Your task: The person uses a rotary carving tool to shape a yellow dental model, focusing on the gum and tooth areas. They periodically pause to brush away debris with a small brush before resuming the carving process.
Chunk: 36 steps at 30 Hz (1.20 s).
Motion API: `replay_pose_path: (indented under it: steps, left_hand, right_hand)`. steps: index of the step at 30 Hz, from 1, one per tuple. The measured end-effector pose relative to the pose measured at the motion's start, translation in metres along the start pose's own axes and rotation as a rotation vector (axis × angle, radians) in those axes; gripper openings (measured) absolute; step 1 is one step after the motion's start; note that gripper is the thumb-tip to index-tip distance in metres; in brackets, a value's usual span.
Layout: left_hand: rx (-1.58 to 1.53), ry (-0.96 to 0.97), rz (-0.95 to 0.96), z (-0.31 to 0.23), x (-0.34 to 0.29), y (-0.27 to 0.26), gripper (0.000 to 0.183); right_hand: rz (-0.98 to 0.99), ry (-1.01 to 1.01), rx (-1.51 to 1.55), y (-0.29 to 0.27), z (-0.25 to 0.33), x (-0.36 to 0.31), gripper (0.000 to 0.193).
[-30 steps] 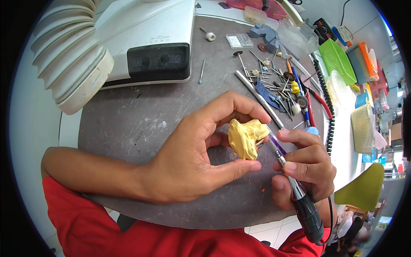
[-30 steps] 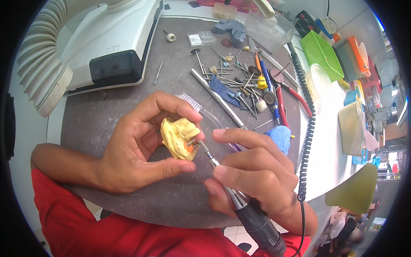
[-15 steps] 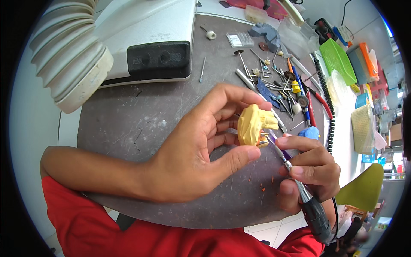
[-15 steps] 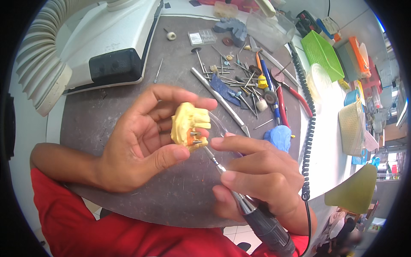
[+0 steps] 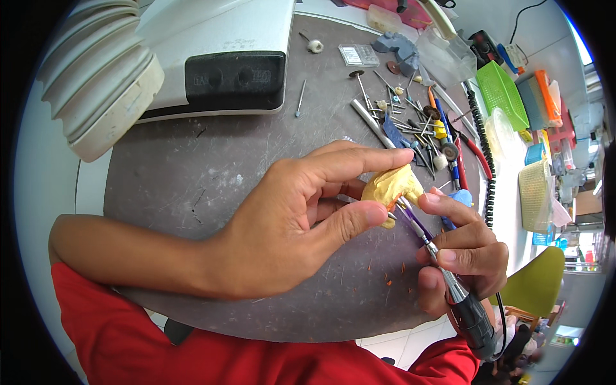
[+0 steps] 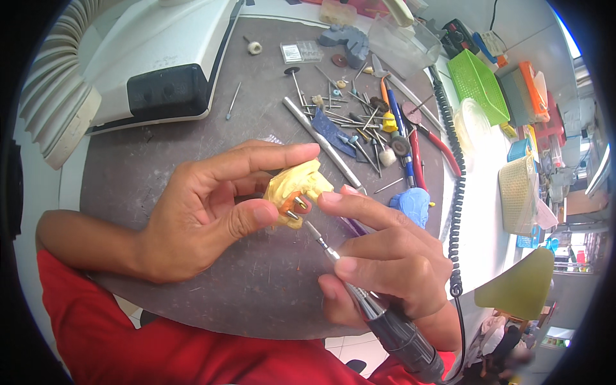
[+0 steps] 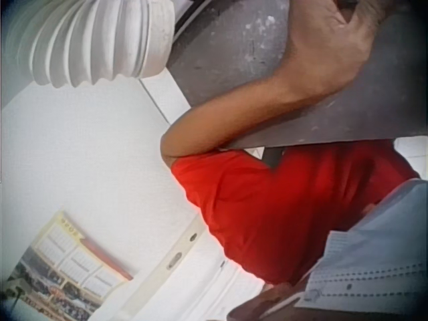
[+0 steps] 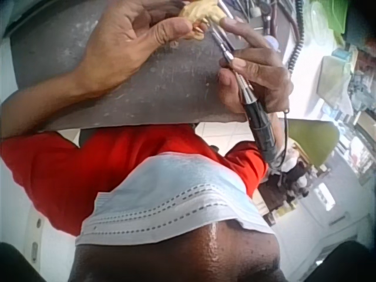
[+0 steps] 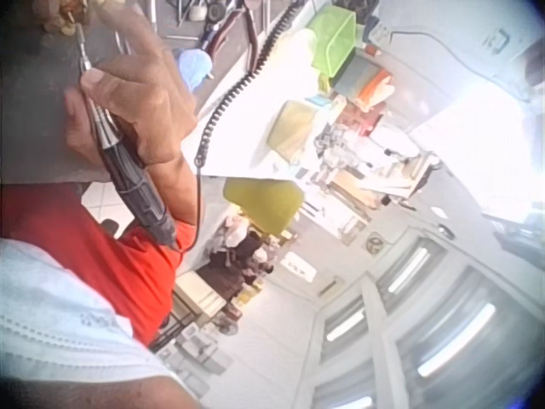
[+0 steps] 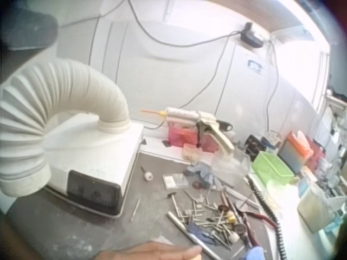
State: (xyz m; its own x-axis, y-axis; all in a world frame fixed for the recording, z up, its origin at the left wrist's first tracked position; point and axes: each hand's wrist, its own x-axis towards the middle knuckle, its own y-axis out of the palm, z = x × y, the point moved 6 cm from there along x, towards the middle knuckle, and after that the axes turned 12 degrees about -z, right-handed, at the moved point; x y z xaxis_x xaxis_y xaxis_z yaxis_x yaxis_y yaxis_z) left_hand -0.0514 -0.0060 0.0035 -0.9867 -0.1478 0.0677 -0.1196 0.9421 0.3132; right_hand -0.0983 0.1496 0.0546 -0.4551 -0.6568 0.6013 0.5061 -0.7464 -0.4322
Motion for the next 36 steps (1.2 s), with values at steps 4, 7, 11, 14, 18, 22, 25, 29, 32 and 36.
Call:
replay_pose_path:
  steps: [4,7,11,14,18,22,25,29,32,36]
  left_hand:
    - [0.036,0.024,-0.002,0.0011,-0.0019,-0.0027,0.047]
    - [0.038,0.035,-0.001,0.0003,-0.0028,-0.0029,0.046]
    - [0.023,0.037,0.013,-0.0003,-0.0022,-0.0018,0.045]
    - [0.019,0.021,0.013,0.0000,-0.0023,-0.0016,0.044]
    - [0.016,0.004,0.011,0.0005,-0.0029,-0.0019,0.043]
    - [0.029,0.018,0.013,0.0019,-0.0025,-0.0023,0.043]
    - [0.017,0.021,0.013,0.0025,-0.0024,-0.0028,0.042]
    - [0.010,0.022,0.017,0.0030,-0.0020,-0.0027,0.042]
    - [0.011,0.018,0.016,0.0035,-0.0019,-0.0027,0.042]
    - [0.013,0.017,0.013,0.0019,-0.0030,-0.0024,0.042]
  right_hand:
    - [-0.031,0.030,0.019,0.0017,-0.0080,-0.0038,0.024]
    - [-0.003,0.041,0.019,0.0014,-0.0099,-0.0027,0.023]
    - [0.007,0.033,0.042,0.0024,-0.0098,-0.0017,0.023]
    - [-0.002,0.027,0.045,0.0035,-0.0101,-0.0019,0.023]
    - [-0.012,0.031,0.032,0.0045,-0.0105,-0.0016,0.023]
    - [-0.064,-0.036,0.060,0.0032,-0.0123,0.0021,0.031]
    - [-0.064,-0.033,0.049,0.0046,-0.0123,0.0031,0.031]
    - [-0.055,-0.019,0.014,0.0050,-0.0114,0.0043,0.030]
    - [-0.017,0.006,-0.029,0.0053,-0.0115,0.0014,0.025]
    - [0.005,0.025,-0.039,0.0051,-0.0110,0.0009,0.023]
